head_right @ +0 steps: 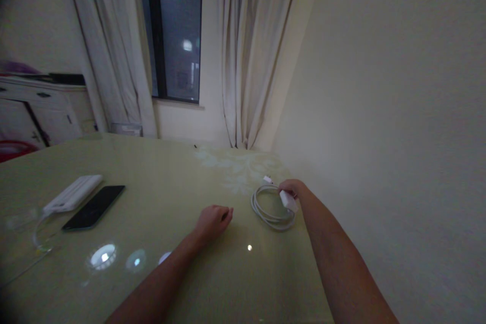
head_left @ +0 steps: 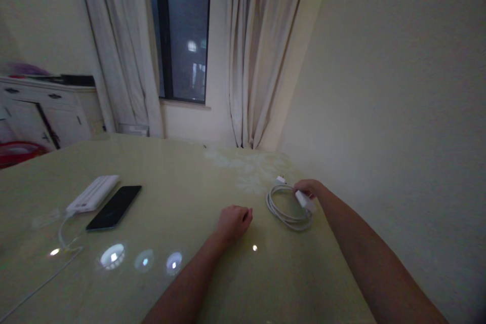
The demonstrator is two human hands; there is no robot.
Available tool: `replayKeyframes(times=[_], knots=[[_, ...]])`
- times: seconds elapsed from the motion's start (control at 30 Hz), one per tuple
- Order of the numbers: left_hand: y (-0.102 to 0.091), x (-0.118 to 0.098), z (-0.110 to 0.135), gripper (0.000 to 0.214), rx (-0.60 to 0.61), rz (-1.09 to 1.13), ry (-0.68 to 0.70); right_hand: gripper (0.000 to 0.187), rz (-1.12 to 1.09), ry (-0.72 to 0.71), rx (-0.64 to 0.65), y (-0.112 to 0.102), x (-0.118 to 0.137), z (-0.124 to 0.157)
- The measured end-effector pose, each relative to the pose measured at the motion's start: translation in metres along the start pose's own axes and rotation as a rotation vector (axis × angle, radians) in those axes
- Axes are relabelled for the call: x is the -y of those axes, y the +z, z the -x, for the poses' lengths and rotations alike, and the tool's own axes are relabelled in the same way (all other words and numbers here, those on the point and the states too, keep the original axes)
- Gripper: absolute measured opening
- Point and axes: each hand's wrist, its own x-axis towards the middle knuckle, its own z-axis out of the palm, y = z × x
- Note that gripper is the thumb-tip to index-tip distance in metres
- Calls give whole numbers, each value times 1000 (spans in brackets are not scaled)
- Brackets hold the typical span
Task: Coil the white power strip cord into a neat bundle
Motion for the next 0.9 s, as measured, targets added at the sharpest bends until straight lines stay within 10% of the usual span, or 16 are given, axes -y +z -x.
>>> replayKeyframes(times=[0.17, 0.33, 0.57, 0.9], knots=[[3, 0, -1, 48, 1, 46, -7, 13, -183, -20, 203, -30, -5, 32], [1, -5, 1, 43, -214, 163, 23, 22, -593, -227, 77, -31, 15, 72], [-4, 2, 15, 52, -579, 405, 363, 42, -1178, -504, -509, 53, 97, 133], [3, 9, 6, 47, -386, 239, 325, 36, -1308, -597, -444, 133, 116, 137]])
